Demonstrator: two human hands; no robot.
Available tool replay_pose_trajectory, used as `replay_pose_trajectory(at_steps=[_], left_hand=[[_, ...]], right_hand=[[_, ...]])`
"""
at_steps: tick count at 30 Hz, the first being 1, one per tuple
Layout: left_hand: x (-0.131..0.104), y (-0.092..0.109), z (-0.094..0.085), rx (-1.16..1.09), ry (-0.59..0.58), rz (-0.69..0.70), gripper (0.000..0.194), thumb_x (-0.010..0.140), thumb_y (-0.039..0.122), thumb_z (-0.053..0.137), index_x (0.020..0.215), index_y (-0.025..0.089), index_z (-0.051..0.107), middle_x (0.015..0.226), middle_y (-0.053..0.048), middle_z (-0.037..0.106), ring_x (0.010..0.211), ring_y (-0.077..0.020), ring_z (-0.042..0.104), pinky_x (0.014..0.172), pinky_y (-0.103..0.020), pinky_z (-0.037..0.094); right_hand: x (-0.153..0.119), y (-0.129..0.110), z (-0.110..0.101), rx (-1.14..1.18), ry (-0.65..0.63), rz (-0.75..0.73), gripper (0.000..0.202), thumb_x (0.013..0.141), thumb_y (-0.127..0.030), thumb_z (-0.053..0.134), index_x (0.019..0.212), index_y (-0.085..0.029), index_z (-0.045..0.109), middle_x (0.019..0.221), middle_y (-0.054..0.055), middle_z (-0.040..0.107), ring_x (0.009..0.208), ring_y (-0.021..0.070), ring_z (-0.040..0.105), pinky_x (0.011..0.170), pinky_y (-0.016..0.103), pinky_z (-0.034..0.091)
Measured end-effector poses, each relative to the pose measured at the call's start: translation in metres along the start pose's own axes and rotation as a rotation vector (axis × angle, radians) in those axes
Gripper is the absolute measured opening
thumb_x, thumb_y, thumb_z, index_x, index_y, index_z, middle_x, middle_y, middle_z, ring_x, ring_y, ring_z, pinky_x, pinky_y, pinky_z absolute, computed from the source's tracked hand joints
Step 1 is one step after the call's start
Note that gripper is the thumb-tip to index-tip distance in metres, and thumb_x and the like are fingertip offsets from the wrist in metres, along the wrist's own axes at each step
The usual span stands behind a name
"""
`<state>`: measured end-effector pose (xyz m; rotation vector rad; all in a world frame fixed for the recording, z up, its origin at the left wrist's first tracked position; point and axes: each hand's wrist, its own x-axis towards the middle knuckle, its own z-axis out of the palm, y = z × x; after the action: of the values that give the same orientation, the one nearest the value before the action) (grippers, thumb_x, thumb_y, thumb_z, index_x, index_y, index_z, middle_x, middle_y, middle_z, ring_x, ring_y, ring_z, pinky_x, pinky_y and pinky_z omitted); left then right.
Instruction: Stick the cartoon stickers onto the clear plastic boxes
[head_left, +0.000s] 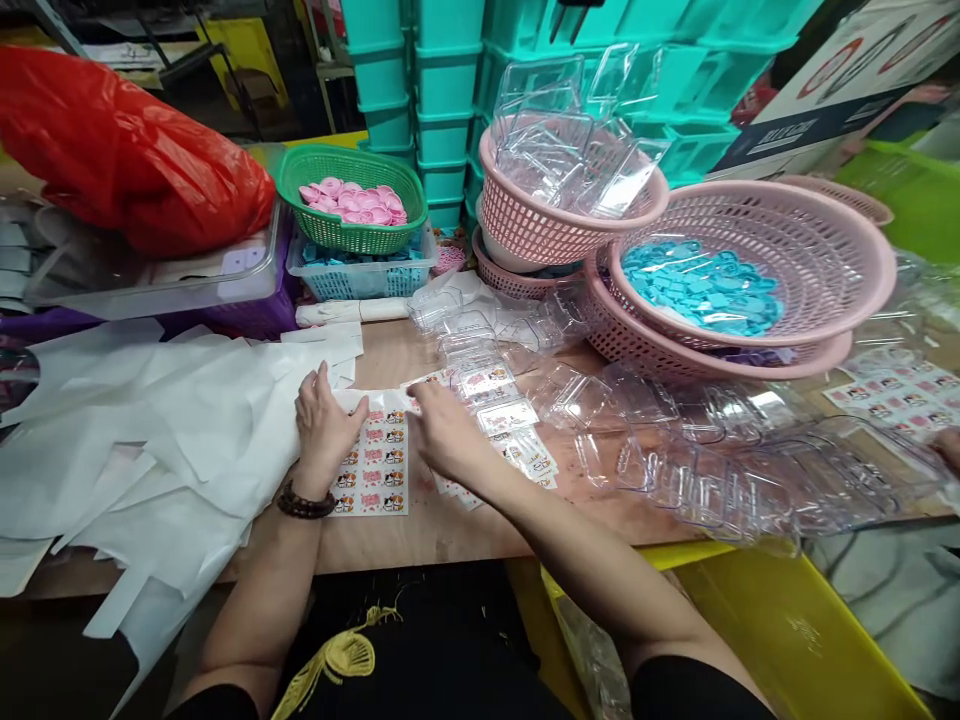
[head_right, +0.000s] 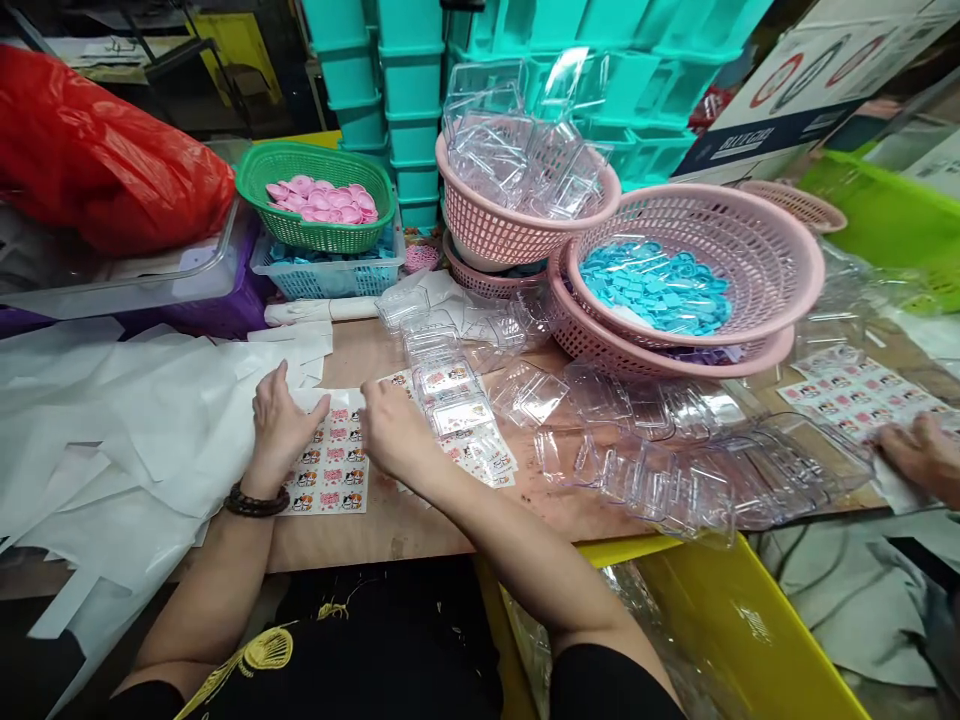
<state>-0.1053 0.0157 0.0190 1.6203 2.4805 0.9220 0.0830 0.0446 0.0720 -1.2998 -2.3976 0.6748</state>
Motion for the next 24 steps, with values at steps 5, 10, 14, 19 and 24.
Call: replay_pose_trajectory(at_steps=[5,10,14,19,24], left_hand=[[0.007,-0.033,0.002,-0.055,-0.153,-0.034,0.079,0.072,0.02,0.079,0.142,0.01,0.045,0.126,-0.02,0.063,0.123,-0.0352,0.058,0.108,-0.052,0.043],[0.011,-0.035,-0.009,-0.212,-0.144,-0.04,0.059,0.083,0.017,0.064,0.14,0.014,0.05,0.104,-0.01,0.07,0.103,-0.0255,0.068,0.1,-0.042,0.051],[0.007,-0.025,-0.032,-0.189,-0.032,0.134,0.071,0.078,0.021,0.069,0.145,0.018,0.047,0.139,-0.017,0.056,0.133,-0.0307,0.053,0.114,-0.048,0.039],[0.004,0.0,-0.054,-0.18,-0.429,0.418,0.051,0.072,0.039,0.08,0.121,0.026,0.068,0.13,-0.007,0.067,0.133,-0.0328,0.052,0.124,-0.061,0.009],[0.006,0.006,-0.06,-0.286,-0.623,0.323,0.06,0.069,0.043,0.084,0.124,0.027,0.065,0.118,-0.003,0.072,0.099,-0.0228,0.07,0.123,-0.058,0.018]], right_hand=[[0.04,-0.013,0.054,0.081,-0.136,0.135,0.047,0.071,-0.017,0.081,0.114,-0.014,0.061,0.126,0.02,0.063,0.123,0.0369,0.051,0.102,0.053,0.039],[0.049,0.005,0.051,0.341,-0.127,0.19,0.023,0.079,-0.019,0.068,0.102,-0.018,0.062,0.105,0.009,0.071,0.103,0.0256,0.061,0.091,0.042,0.046],[0.035,0.011,0.039,0.61,-0.18,0.205,0.03,0.084,-0.049,0.062,0.083,-0.019,0.057,0.082,0.003,0.068,0.074,0.0167,0.062,0.069,0.03,0.049],[0.015,0.005,0.025,1.185,-0.253,0.305,0.05,0.054,-0.053,0.087,0.075,-0.019,0.056,0.067,-0.004,0.06,0.057,0.0102,0.051,0.057,0.025,0.038],[0.007,0.004,0.02,1.299,-0.16,0.388,0.043,0.055,-0.044,0.089,0.078,-0.02,0.063,0.064,-0.007,0.056,0.054,0.0076,0.045,0.054,0.024,0.033]])
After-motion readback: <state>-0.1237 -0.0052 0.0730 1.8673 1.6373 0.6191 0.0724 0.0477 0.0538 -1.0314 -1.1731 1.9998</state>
